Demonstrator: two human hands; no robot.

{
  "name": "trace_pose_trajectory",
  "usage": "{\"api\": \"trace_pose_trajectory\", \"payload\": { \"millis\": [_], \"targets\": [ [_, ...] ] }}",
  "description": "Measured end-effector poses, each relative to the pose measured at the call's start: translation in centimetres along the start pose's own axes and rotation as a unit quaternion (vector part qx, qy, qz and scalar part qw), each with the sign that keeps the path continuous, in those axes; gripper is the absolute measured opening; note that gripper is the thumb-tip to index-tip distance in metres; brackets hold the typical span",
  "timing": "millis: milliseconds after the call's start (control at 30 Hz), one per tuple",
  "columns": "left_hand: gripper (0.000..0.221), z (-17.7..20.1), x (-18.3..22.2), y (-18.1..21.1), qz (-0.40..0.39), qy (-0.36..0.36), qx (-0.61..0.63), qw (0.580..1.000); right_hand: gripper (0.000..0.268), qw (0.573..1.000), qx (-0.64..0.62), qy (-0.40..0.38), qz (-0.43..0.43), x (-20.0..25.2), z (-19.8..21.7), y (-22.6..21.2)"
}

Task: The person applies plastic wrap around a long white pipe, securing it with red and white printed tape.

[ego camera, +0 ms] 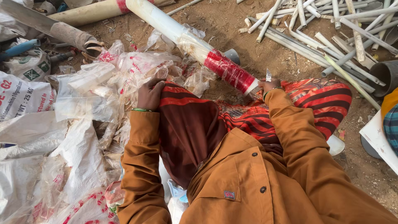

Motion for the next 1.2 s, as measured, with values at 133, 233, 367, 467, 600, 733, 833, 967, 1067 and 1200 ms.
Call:
{"api": "trace_pose_trajectory", "payload": {
  "millis": [133,233,367,467,600,733,833,967,1067,1200],
  "targets": [
    [0.031,-1.0,-0.9,0.2,-0.029,-0.04,0.037,0.998,0.036,0.99,0.139,0.027,0.012,0.3,-1.4,-3.4],
    [0.029,-2.7,-2.3,0.2,-0.024,-0.08,0.066,0.994,0.043,0.944,0.326,0.035,-0.04,0.1,-0.7,-3.6],
    [0.031,-3.9,-3.8,-0.1,0.012,-0.127,0.089,0.988,0.053,0.928,0.327,0.138,-0.11,0.4,0.1,0.5],
    [0.035,-5.0,-6.3,-0.1,0.018,-0.191,0.027,0.981,0.06,0.934,0.234,0.195,-0.185,2.1,3.1,5.2],
    [0.042,-5.8,-12.0,-2.3,0.016,-0.257,-0.136,0.957,0.07,0.927,0.035,0.255,-0.273,3.6,5.2,10.2],
    [0.049,-9.0,-19.2,-4.8,-0.057,-0.323,-0.249,0.911,0.08,0.888,-0.134,0.314,-0.309,1.4,4.9,10.6],
    [0.061,-11.6,-23.9,-7.7,-0.016,-0.359,-0.398,0.844,0.087,0.847,-0.211,0.352,-0.337,-0.1,2.1,11.9],
    [0.093,-19.1,-28.1,-12.1,0.023,-0.421,-0.614,0.667,0.097,0.785,-0.26,0.419,-0.375,0.5,2.4,16.0],
    [0.138,-25.5,-28.7,-12.9,-0.204,-0.444,-0.619,0.615,0.105,0.747,-0.277,0.459,-0.394,1.4,3.0,18.4],
    [0.156,-31.3,-28.4,-14.3,-0.247,-0.513,-0.627,0.531,0.115,0.718,-0.307,0.485,-0.394,1.8,2.6,18.7]
  ]
}}
Point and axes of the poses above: each hand's wrist, its own x-axis away from the middle knuckle, its own z-axis out of the back of the hand, y = z × x, the point moved 3 cm from there along -x, towards the middle knuckle, and after that the axes turned 15 degrees about x, right-handed, at the moved point
